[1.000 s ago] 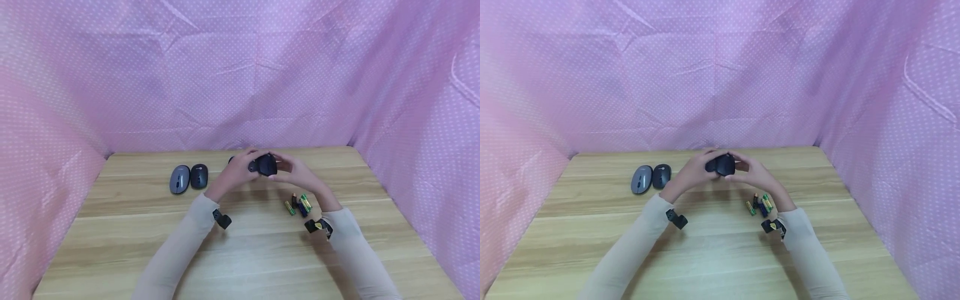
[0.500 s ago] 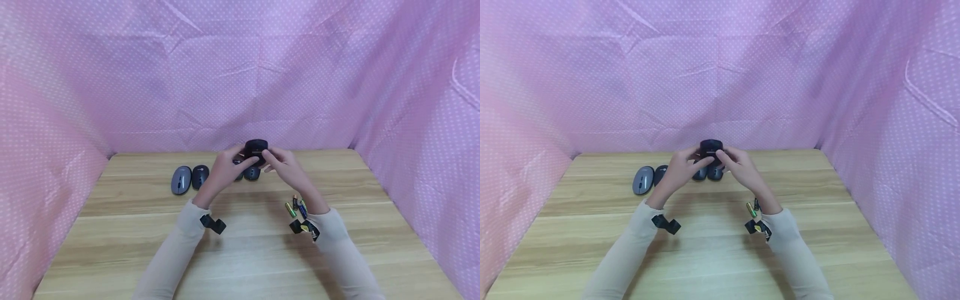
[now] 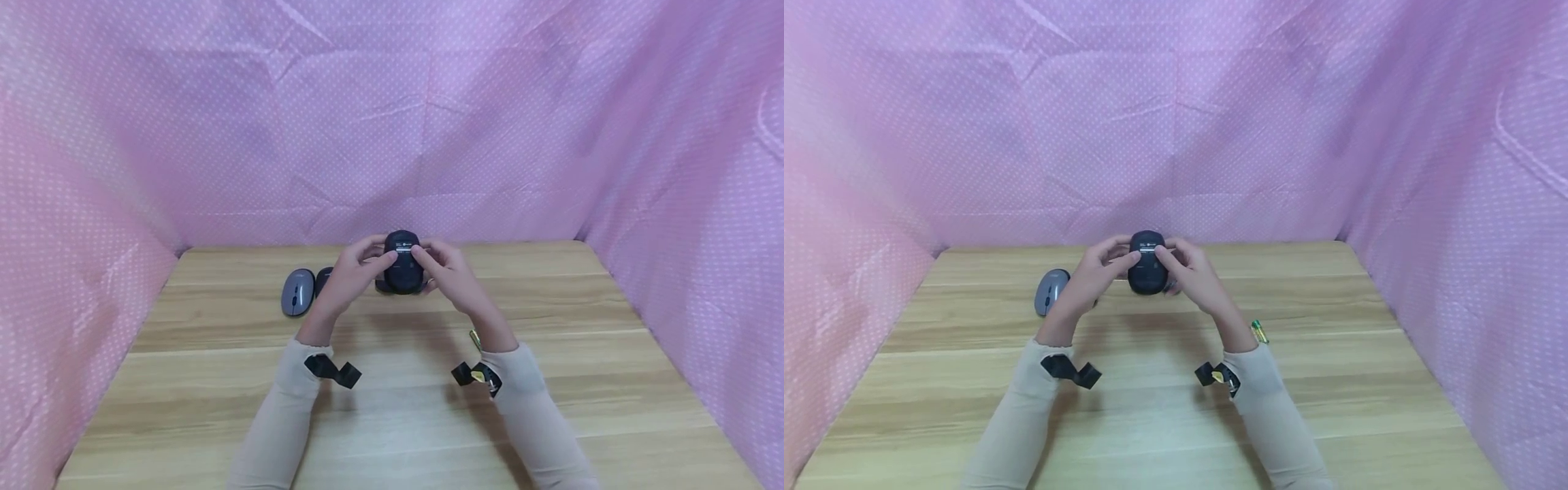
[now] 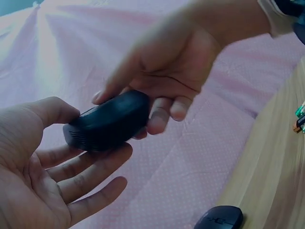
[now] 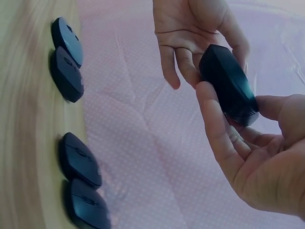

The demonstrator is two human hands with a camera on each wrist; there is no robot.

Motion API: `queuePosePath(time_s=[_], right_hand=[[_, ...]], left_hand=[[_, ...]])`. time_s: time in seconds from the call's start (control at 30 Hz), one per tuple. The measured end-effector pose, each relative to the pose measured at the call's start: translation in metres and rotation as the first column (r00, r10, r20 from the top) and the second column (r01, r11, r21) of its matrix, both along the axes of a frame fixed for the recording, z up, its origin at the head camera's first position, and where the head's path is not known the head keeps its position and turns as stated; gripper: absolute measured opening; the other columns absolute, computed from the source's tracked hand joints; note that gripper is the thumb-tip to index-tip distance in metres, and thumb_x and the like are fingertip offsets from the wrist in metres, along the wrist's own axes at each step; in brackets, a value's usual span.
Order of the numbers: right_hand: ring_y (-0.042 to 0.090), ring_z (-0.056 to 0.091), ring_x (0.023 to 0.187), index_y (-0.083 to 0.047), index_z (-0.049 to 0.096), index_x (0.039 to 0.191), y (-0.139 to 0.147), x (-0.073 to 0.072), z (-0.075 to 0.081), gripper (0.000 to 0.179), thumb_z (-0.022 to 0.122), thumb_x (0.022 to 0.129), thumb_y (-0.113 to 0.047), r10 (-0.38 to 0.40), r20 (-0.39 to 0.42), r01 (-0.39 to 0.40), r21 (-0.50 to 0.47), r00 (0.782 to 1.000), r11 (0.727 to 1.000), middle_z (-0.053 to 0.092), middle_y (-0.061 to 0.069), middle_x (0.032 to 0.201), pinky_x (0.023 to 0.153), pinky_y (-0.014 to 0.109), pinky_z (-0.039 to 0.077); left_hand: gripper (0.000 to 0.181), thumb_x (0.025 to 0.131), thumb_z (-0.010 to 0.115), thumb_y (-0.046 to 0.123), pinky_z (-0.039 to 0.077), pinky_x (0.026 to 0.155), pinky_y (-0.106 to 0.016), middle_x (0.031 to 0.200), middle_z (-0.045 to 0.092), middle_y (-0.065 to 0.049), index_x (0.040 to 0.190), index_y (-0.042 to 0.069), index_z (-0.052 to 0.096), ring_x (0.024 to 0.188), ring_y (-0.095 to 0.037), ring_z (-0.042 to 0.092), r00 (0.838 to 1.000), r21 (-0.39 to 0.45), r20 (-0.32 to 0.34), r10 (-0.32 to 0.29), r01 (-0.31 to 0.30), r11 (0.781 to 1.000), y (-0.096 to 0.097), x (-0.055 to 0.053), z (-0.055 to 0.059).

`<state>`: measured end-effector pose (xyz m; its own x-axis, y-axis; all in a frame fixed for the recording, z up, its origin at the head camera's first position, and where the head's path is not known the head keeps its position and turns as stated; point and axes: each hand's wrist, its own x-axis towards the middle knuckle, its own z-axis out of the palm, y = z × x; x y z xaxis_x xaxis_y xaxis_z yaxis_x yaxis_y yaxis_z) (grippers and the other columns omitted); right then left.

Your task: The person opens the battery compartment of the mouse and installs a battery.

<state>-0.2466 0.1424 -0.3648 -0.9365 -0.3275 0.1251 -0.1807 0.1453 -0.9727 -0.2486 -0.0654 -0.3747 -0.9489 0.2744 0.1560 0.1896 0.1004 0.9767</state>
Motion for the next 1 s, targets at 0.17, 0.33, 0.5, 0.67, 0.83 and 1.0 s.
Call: queuePosePath(time_s=[0.17, 0.33, 0.5, 0.67, 0.83, 1.0], right_hand=[[0.014, 0.067, 0.064, 0.0, 0.056, 0.137, -0.001, -0.004, -0.01, 0.036, 0.052, 0.107, -0.02, -0.014, 0.021, 0.014, -0.013, 1.0, 1.0, 0.068, 0.02, 0.107, 0.058, 0.051, 0.064], [0.015, 0.067, 0.064, 0.0, 0.055, 0.139, -0.001, -0.007, -0.016, 0.037, 0.055, 0.106, -0.019, -0.03, 0.02, 0.03, -0.021, 0.999, 0.999, 0.065, 0.016, 0.102, 0.057, 0.048, 0.064], [0.015, 0.069, 0.076, -0.002, 0.06, 0.134, -0.006, -0.007, -0.02, 0.036, 0.06, 0.104, -0.021, -0.085, 0.003, 0.085, -0.027, 0.996, 0.996, 0.067, 0.017, 0.104, 0.059, 0.036, 0.064], [0.024, 0.073, 0.076, -0.003, 0.062, 0.13, -0.015, -0.005, -0.025, 0.035, 0.067, 0.1, -0.021, -0.122, 0.032, 0.124, -0.058, 0.992, 0.991, 0.072, 0.017, 0.099, 0.065, 0.04, 0.066], [0.018, 0.071, 0.065, 0.0, 0.061, 0.127, -0.024, -0.004, -0.026, 0.034, 0.07, 0.098, -0.017, -0.159, 0.09, 0.169, -0.123, 0.983, 0.978, 0.074, 0.008, 0.086, 0.066, 0.04, 0.066], [0.013, 0.069, 0.062, 0.002, 0.061, 0.127, -0.027, -0.003, -0.026, 0.036, 0.071, 0.097, -0.013, -0.216, 0.109, 0.231, -0.147, 0.97, 0.962, 0.074, 0.003, 0.085, 0.066, 0.041, 0.066]], left_hand=[[0.042, 0.1, 0.065, 0.018, 0.065, 0.083, -0.035, 0.124, 0.069, -0.021, 0.139, 0.007, 0.057, 0.098, -0.023, 0.073, 0.999, 0.033, 0.045, -0.027, 0.026, 0.999, -0.003, -0.005, -0.004], [0.042, 0.1, 0.064, 0.016, 0.065, 0.082, -0.042, 0.123, 0.069, -0.022, 0.14, 0.006, 0.057, 0.097, -0.023, 0.072, 0.998, 0.029, 0.049, -0.028, 0.027, 0.999, -0.003, -0.007, -0.005], [0.04, 0.1, 0.064, 0.016, 0.066, 0.081, -0.038, 0.121, 0.069, -0.022, 0.138, 0.006, 0.057, 0.091, -0.022, 0.074, 0.999, 0.06, 0.039, 0.036, -0.038, 0.997, -0.001, -0.007, -0.008], [0.04, 0.1, 0.063, 0.013, 0.065, 0.084, -0.037, 0.124, 0.065, -0.022, 0.138, 0.004, 0.053, 0.086, -0.016, 0.075, 0.992, 0.204, 0.022, 0.126, -0.127, 0.971, 0.005, -0.005, -0.01], [0.039, 0.1, 0.062, 0.007, 0.065, 0.087, -0.041, 0.124, 0.063, -0.024, 0.137, 0.002, 0.051, 0.086, -0.015, 0.074, 0.987, 0.295, -0.002, 0.16, -0.152, 0.943, 0.01, -0.005, -0.009], [0.038, 0.098, 0.066, 0.009, 0.064, 0.087, -0.033, 0.124, 0.065, -0.022, 0.133, 0.002, 0.053, 0.094, -0.019, 0.073, 0.987, 0.258, -0.012, 0.16, -0.152, 0.954, 0.007, -0.005, -0.006]])
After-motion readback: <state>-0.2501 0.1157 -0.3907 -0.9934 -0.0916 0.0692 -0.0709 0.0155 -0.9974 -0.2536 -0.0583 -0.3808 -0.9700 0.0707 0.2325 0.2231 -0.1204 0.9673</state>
